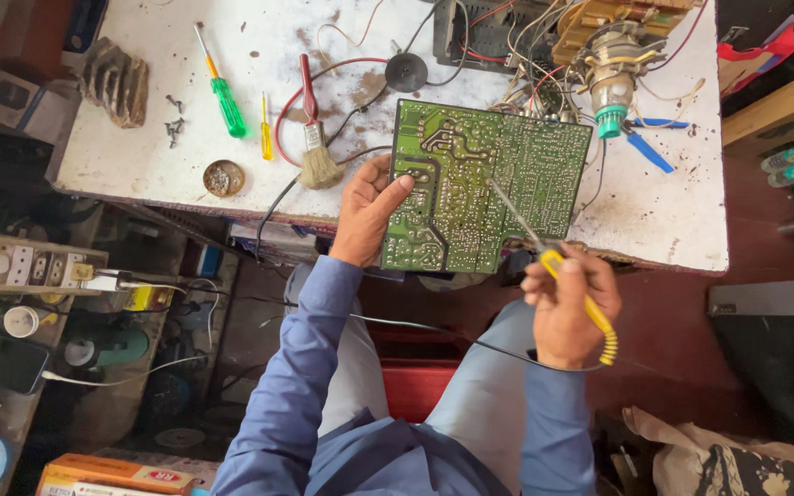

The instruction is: The person solders multiple connection points on a green circuit board using a soldering iron. They hold the board with one hand and apply the iron with the other, then flip the board to inspect the other side.

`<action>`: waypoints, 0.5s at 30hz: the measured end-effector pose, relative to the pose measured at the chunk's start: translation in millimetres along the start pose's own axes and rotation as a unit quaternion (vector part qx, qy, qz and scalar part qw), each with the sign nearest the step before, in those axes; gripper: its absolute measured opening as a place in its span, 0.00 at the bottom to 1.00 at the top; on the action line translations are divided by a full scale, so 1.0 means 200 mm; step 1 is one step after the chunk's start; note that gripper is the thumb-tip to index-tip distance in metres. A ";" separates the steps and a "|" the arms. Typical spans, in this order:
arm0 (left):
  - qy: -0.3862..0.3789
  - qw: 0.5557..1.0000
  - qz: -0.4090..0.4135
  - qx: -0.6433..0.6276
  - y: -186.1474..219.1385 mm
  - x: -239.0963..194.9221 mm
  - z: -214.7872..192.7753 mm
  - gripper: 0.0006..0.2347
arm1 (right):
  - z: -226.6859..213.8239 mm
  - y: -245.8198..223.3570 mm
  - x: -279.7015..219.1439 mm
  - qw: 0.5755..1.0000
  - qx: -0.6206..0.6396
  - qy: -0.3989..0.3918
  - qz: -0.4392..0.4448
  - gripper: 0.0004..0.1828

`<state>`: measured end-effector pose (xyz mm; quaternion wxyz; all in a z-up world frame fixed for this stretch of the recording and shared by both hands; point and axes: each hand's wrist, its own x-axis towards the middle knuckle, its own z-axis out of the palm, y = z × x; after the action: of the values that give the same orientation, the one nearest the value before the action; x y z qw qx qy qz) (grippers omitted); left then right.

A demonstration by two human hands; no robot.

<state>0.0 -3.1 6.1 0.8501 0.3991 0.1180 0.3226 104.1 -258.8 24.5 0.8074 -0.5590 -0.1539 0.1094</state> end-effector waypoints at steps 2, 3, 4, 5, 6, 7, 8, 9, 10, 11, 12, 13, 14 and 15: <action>-0.005 1.000 0.000 -0.001 0.00 0.00 0.00 0.15 | 0.10 -0.04 0.00 0.998 -0.042 -0.043 -0.027 0.11; -0.005 1.000 -0.001 0.001 0.00 0.00 -0.01 0.15 | 0.15 -0.05 0.00 0.997 -0.058 -0.046 -0.039 0.11; -0.006 1.000 -0.003 0.004 0.00 0.00 -0.01 0.15 | 0.19 -0.06 0.01 0.995 -0.073 -0.049 -0.052 0.11; -0.004 1.000 -0.003 0.011 -0.01 0.00 -0.02 0.16 | 0.22 -0.07 0.01 0.993 -0.090 -0.051 -0.064 0.10; -0.002 1.000 -0.002 0.017 -0.01 0.01 -0.02 0.16 | 0.24 -0.07 0.02 0.992 -0.089 -0.050 -0.068 0.10; -0.001 1.000 -0.001 0.024 -0.01 0.01 -0.02 0.16 | 0.26 -0.07 0.03 0.992 -0.088 -0.050 -0.072 0.10; -0.001 1.000 -0.002 0.020 -0.02 0.01 -0.02 0.16 | 0.28 -0.08 0.04 0.992 -0.088 -0.049 -0.077 0.09; -0.001 1.000 -0.002 0.018 -0.02 0.01 -0.02 0.16 | 0.29 -0.08 0.04 0.992 -0.086 -0.051 -0.076 0.09; -0.002 1.000 -0.001 0.016 -0.02 0.01 -0.02 0.16 | 0.29 -0.08 0.04 0.992 -0.084 -0.053 -0.074 0.09; -0.003 1.000 0.002 0.023 -0.01 0.02 -0.02 0.16 | 0.32 -0.07 0.06 0.993 -0.078 -0.057 -0.075 0.08; -0.004 1.000 0.005 0.030 0.00 0.02 -0.02 0.17 | 0.34 -0.06 0.07 0.994 -0.071 -0.047 -0.065 0.09; -0.003 0.999 0.004 0.034 0.00 0.01 -0.02 0.17 | 0.34 -0.06 0.08 0.996 -0.068 -0.038 -0.053 0.09; -0.002 0.999 0.003 0.033 0.00 0.01 -0.03 0.17 | 0.35 -0.04 0.09 0.997 -0.066 -0.028 -0.042 0.09; -0.002 1.000 0.001 0.029 -0.01 0.01 -0.03 0.17 | 0.35 -0.03 0.10 0.999 -0.037 -0.020 -0.028 0.09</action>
<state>-0.7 0.3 1.5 0.8382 0.4242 0.1256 0.3189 96.5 -193.9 54.7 0.7855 -0.5817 -0.1898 0.0922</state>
